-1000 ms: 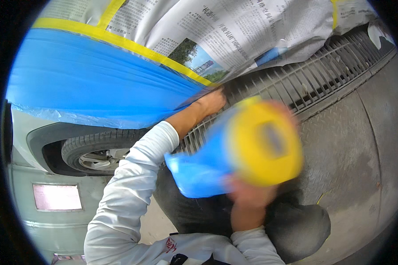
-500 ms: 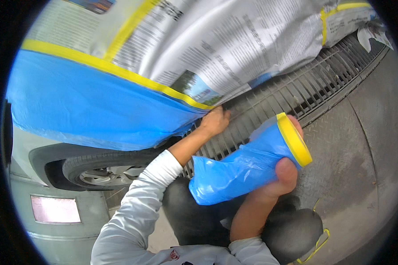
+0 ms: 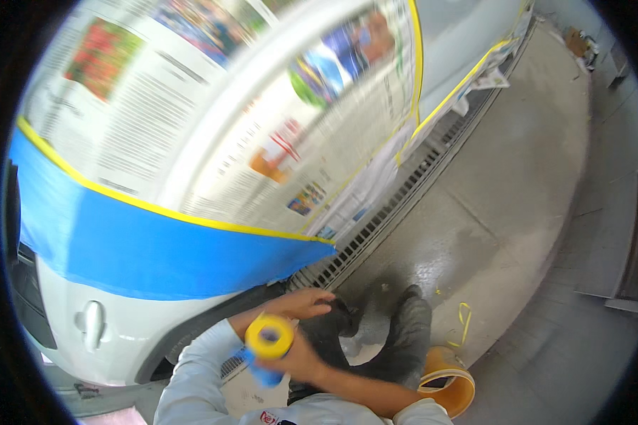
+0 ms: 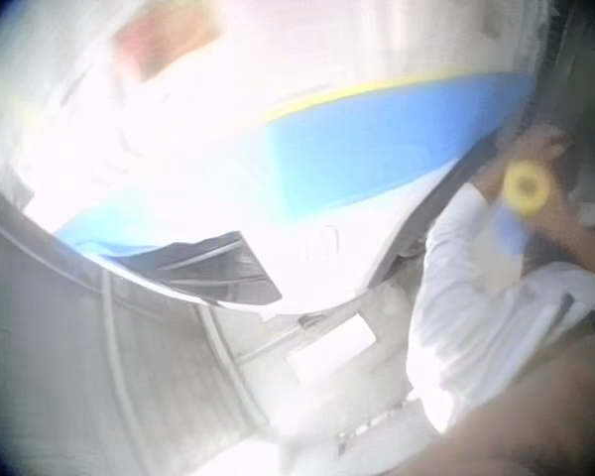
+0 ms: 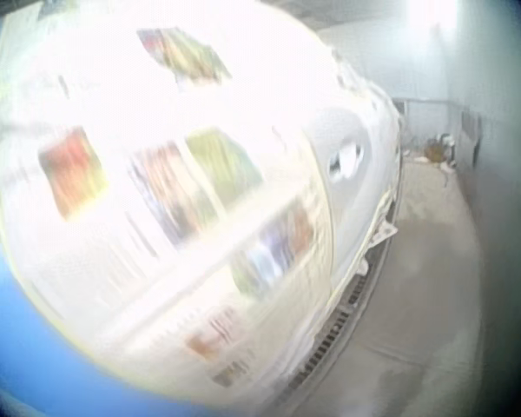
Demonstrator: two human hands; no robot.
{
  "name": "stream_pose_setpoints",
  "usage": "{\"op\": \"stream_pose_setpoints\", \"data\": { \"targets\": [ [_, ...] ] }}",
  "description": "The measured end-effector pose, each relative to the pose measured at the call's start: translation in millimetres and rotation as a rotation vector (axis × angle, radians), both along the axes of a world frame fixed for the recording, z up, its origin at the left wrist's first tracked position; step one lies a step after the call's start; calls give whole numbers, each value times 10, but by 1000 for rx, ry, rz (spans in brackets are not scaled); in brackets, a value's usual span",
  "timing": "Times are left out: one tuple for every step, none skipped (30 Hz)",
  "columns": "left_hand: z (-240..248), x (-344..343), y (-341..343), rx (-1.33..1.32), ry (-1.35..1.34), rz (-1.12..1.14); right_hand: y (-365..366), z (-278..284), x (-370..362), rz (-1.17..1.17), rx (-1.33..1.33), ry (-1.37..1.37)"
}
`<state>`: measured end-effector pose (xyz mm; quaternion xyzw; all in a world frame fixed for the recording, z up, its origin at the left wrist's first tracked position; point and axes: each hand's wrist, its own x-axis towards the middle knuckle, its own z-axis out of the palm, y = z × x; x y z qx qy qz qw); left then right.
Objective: The person applies a blue plastic sheet over the rear of a white car already covered with newspaper and yellow tape. They smooth the sheet, fold edges, and secure it with additional tape, then walk around to the front and apply more tape to the hood area.
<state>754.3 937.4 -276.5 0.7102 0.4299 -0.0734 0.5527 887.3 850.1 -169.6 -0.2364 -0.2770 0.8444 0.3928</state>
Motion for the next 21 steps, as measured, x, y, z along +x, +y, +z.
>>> {"op": "stream_pose_setpoints", "data": {
  "targets": [
    [487,21,123,-67,-5,-113,-194,409,-159,217,-143,45],
    [1009,53,168,-79,-63,-126,-390,827,-292,265,-23,109],
    [1523,95,197,-124,-162,-116,-548,1212,-401,410,29,78],
    [2052,172,203,-195,-232,-104,-609,1516,-438,580,-5,161],
    [2548,227,195,-153,-396,-24,-588,1723,-450,779,-41,255],
    [3040,260,122,-99,-598,63,-557,1900,-390,836,51,294],
    [3505,257,29,-110,-753,186,-481,2036,-310,922,-2,365],
    [3948,199,-38,32,-893,135,-381,2161,-228,979,58,350],
    [4343,164,-136,218,-1083,104,-257,2269,-135,1022,154,352],
    [4618,169,-344,300,-1284,140,-165,2291,-59,1029,96,285],
    [4866,224,-456,338,-1432,94,-73,2362,28,1015,24,217],
    [5016,260,-596,342,-1417,104,-1,2366,154,992,-55,141],
    [5138,294,-743,362,-1483,83,78,2382,265,959,-131,57],
    [5192,216,-827,441,-1477,43,142,2384,336,915,-156,-16],
    [5211,167,-929,484,-1480,-52,202,2393,422,871,-182,-88],
    [5176,26,-906,662,-1426,164,253,2385,400,793,-92,-153],
    [5086,-126,-896,845,-1237,472,281,2368,355,708,-9,-221],
    [5003,-284,-877,984,-949,771,326,2391,352,628,46,-235],
    [4872,-517,-761,800,-727,1254,397,2402,306,546,99,-229],
    [4764,-811,-536,717,-513,1560,444,2434,225,473,104,-243],
    [4672,-1085,-397,905,-405,1690,496,2472,130,427,114,-222]
  ]
}}
